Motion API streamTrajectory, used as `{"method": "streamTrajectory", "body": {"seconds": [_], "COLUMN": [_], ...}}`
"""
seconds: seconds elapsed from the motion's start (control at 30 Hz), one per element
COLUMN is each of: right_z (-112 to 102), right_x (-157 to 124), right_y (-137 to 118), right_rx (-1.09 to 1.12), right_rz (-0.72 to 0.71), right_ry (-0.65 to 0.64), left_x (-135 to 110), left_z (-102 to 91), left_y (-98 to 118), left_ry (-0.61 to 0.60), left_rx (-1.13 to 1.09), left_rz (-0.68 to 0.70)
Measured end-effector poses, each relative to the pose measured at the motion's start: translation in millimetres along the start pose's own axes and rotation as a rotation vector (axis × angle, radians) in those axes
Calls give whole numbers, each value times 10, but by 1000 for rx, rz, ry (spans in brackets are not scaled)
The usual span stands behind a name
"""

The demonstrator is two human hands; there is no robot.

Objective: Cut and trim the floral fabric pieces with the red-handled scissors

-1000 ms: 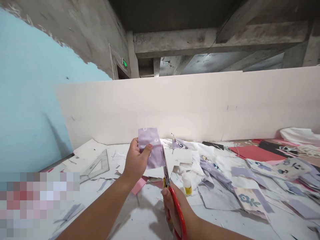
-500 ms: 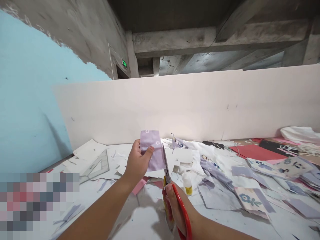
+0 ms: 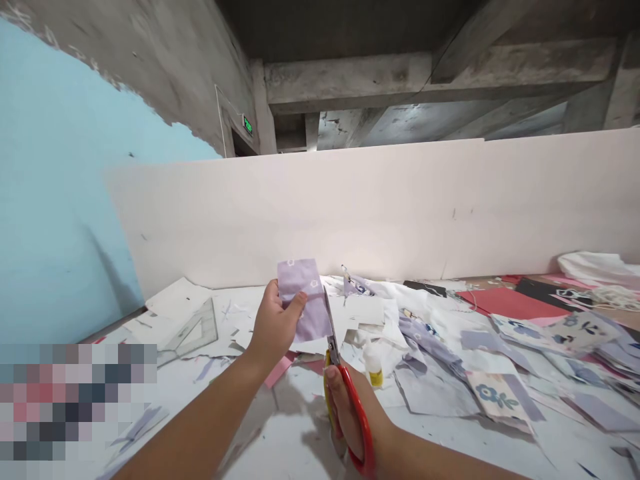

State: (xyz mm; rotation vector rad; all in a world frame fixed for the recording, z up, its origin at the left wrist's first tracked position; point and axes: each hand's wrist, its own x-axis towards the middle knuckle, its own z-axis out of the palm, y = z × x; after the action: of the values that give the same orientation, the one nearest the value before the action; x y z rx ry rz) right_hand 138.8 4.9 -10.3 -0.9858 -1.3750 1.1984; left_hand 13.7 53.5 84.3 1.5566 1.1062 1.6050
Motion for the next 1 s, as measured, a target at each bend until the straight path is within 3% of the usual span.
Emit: {"method": "streamTrajectory", "body": {"seconds": [0.27,0.5,0.73,1.0], "right_z": [7,-36,-79,-73], "right_x": [-49,-17,-61,-88], "right_y": [4,-25,-155,-227], "right_rx": [-2,-34,-93,-106], "right_rz": [-29,-18,-71,-86], "right_ry": [-81,-39,-120,-109], "left_x": [20,3,13,41], "left_z": [-38,-17,0,9], "left_y": [-5,15,-34,-48], "left_ry": [-12,-13,-7,58], "left_rx": [55,113,0,-35], "left_rz": [4,-20,-52,-42]}}
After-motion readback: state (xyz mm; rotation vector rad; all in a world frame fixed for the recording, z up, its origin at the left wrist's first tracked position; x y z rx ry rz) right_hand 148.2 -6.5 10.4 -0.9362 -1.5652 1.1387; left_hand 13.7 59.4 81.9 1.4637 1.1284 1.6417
